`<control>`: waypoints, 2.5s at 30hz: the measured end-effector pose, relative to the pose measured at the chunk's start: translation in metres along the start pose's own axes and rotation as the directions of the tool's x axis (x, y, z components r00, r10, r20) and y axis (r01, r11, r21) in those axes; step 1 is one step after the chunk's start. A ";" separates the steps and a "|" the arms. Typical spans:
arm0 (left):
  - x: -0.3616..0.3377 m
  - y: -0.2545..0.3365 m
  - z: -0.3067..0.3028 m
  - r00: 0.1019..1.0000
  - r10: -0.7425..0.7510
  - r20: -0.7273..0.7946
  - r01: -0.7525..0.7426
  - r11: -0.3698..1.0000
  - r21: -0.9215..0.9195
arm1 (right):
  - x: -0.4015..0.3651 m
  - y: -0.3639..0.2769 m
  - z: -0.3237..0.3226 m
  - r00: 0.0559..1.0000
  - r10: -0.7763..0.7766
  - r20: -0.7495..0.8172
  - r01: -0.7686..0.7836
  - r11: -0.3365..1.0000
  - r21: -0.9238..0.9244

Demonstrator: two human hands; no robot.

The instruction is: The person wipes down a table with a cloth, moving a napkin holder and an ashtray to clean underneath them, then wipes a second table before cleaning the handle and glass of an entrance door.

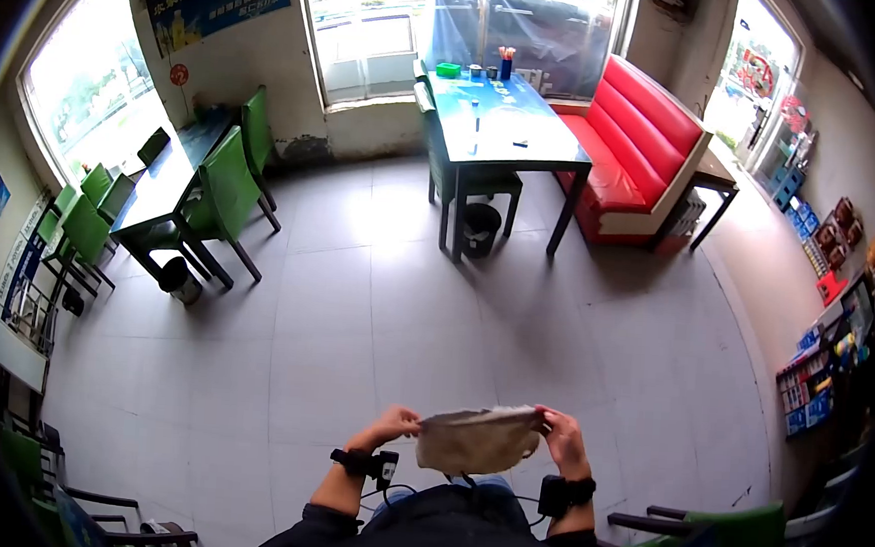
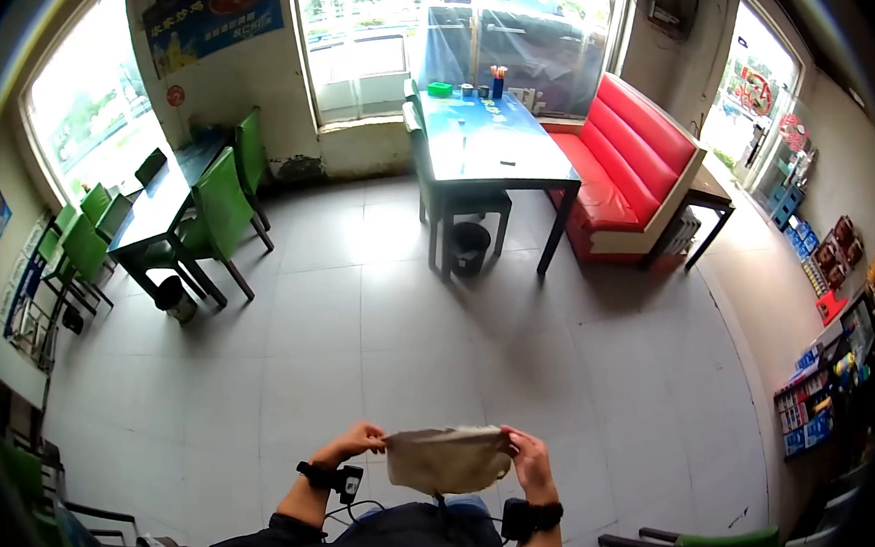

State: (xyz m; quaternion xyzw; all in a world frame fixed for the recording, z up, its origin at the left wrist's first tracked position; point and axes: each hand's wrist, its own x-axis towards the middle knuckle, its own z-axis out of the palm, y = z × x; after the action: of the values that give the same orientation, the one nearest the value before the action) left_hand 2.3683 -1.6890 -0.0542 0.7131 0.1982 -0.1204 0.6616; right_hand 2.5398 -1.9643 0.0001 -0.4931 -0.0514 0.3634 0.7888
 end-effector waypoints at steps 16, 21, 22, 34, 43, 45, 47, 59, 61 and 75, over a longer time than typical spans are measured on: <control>0.177 0.083 -0.137 0.835 0.097 -0.542 -0.392 0.796 -0.461 | 0.265 -0.030 0.061 0.900 0.354 0.253 0.174 0.239 -0.955; 0.271 0.123 -0.167 0.957 0.143 -0.254 -0.217 0.931 -0.294 | 0.304 -0.071 0.043 0.954 0.287 0.090 0.034 0.194 -0.980; 0.293 0.134 -0.168 0.958 0.173 -0.231 -0.237 0.927 -0.291 | 0.314 -0.083 0.040 0.971 0.229 0.069 0.030 0.168 -0.985; 0.468 0.303 -0.034 0.845 0.197 0.498 -0.183 0.980 -0.077 | 0.335 -0.193 -0.052 0.934 -0.154 -0.323 0.198 0.974 0.110; 0.583 0.377 0.179 0.734 0.142 0.664 -0.172 0.985 -0.021 | 0.281 -0.278 -0.230 0.686 -0.358 -0.633 0.511 0.857 0.068; 0.612 0.394 0.218 0.657 0.127 0.743 -0.231 0.972 0.038 | 0.262 -0.300 -0.255 0.600 -0.283 -0.748 0.499 0.864 0.073; 0.629 0.416 0.260 0.652 0.090 0.753 -0.017 0.994 -0.104 | 0.249 -0.307 -0.281 0.541 -0.267 -0.798 0.484 0.874 0.035; 0.790 0.499 0.468 0.459 -0.025 0.888 0.184 0.981 -0.068 | 0.262 -0.373 -0.452 0.093 -0.315 -0.944 0.279 0.919 -0.279; 0.840 0.510 0.498 0.457 -0.023 0.889 0.197 0.978 -0.076 | 0.279 -0.405 -0.492 0.067 -0.302 -0.951 0.282 0.920 -0.273; 1.035 0.638 0.680 0.364 -0.012 0.931 -0.284 0.951 0.124 | 0.367 -0.601 -0.725 0.070 -0.715 -0.695 -0.243 0.664 -0.708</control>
State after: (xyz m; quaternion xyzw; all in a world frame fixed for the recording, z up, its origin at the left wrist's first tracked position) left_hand 3.6353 -2.2652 0.0036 0.6187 -0.2830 -0.4670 0.5649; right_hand 3.4404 -2.4225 0.0190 -0.8294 0.2600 -0.2589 0.4213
